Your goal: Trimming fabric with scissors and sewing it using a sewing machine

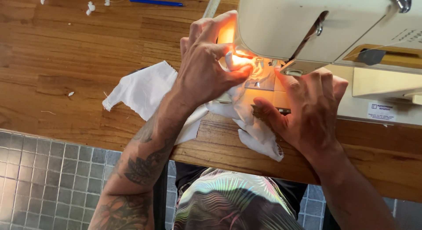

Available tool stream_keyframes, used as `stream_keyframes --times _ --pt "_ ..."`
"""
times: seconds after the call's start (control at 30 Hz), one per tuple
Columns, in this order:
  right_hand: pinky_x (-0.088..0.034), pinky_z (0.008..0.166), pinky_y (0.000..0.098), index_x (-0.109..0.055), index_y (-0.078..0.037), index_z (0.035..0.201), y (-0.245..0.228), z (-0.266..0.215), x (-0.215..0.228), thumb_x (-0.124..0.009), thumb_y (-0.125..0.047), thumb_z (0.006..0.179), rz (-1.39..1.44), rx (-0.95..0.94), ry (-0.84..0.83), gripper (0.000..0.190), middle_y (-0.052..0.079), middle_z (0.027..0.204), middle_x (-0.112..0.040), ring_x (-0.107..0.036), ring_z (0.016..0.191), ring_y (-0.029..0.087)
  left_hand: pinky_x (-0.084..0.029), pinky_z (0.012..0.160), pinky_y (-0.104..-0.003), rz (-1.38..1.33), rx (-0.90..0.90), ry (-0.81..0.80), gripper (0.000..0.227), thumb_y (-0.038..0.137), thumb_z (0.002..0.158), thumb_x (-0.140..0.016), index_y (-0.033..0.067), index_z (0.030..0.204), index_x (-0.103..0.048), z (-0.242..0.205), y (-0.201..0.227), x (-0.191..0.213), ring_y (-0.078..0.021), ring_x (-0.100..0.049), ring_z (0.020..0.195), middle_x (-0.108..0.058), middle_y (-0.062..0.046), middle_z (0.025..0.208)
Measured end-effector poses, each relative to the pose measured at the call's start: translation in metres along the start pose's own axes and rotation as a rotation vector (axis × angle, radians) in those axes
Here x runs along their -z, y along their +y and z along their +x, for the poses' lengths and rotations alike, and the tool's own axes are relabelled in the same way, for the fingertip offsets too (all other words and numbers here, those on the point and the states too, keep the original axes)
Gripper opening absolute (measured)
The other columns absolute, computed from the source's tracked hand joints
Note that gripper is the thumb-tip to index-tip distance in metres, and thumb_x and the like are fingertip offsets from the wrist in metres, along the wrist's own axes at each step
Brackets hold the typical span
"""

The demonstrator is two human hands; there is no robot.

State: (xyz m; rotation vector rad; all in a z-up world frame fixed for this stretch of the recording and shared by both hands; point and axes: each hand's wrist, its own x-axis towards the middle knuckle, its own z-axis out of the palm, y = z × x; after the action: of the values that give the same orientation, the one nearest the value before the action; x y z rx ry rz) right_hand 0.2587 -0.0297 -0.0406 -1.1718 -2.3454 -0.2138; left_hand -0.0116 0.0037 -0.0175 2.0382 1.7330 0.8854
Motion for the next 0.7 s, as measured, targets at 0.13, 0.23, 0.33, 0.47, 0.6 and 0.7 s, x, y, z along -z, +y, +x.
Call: stream_keyframes --times 0.13,0.23,0.33,0.47,0.6,0.7 --pt "-0.04 0.098 0.0572 -0.085 -0.004 0.141 -0.0016 0.0007 0.0029 -0.069 -0.071 0.116 0.028 -0.014 0.019 0.074 0.018 0.113 -0.068 -0.06 0.113 0.042 -0.04 0.108 -0.055 0.001 0.017 0.025 0.034 0.048 0.088 -0.095 0.018 0.074 -0.086 -0.0011 0.0002 -0.0024 -0.0241 -0.048 0.153 -0.054 0.01 0.177" --pt "-0.041 0.099 0.0586 -0.087 -0.005 0.141 -0.0006 0.0001 0.0009 -0.07 -0.068 0.117 0.023 -0.027 0.008 0.07 0.018 0.114 -0.068 -0.06 0.115 0.044 -0.039 0.109 -0.055 0.021 0.023 0.001 0.037 0.045 0.086 -0.096 0.0191 0.066 -0.079 0.0011 0.0019 0.0 -0.0275 -0.044 0.16 -0.05 0.011 0.181" --pt "-0.041 0.098 0.0584 -0.088 -0.004 0.138 -0.0005 -0.002 -0.0019 -0.073 -0.066 0.117 0.036 -0.025 0.034 0.067 0.017 0.114 -0.068 -0.06 0.115 0.043 -0.037 0.111 -0.053 0.015 0.018 0.0 0.034 0.047 0.088 -0.097 0.0214 0.07 -0.084 0.0008 -0.0006 -0.0018 -0.0273 -0.044 0.161 -0.05 0.012 0.181" --pt "-0.041 0.1 0.0585 -0.09 -0.005 0.137 -0.001 -0.0016 -0.0024 -0.074 -0.067 0.116 0.026 -0.036 0.03 0.069 0.017 0.113 -0.068 -0.06 0.114 0.042 -0.038 0.112 -0.054 -0.003 0.028 0.036 0.038 0.036 0.084 -0.093 0.0192 0.06 -0.068 0.0018 -0.0015 -0.005 -0.0277 -0.044 0.164 -0.052 0.01 0.182" --pt "-0.042 0.1 0.0583 -0.09 -0.004 0.133 0.0007 -0.0029 -0.0043 -0.077 -0.066 0.116 0.017 -0.031 0.041 0.065 0.017 0.112 -0.068 -0.061 0.115 0.042 -0.039 0.112 -0.056 0.023 0.02 0.06 0.034 0.038 0.086 -0.092 0.0198 0.064 -0.073 0.004 -0.0015 -0.0067 -0.0291 -0.045 0.164 -0.052 0.008 0.181" --pt "-0.041 0.101 0.0587 -0.088 -0.004 0.131 0.0 -0.0013 -0.0027 -0.076 -0.063 0.116 0.04 -0.032 0.045 0.062 0.016 0.113 -0.07 -0.06 0.115 0.043 -0.04 0.111 -0.057 0.045 0.011 0.065 0.023 0.042 0.087 -0.093 0.0222 0.077 -0.091 0.0069 -0.0023 -0.0072 -0.031 -0.046 0.161 -0.05 0.008 0.18"
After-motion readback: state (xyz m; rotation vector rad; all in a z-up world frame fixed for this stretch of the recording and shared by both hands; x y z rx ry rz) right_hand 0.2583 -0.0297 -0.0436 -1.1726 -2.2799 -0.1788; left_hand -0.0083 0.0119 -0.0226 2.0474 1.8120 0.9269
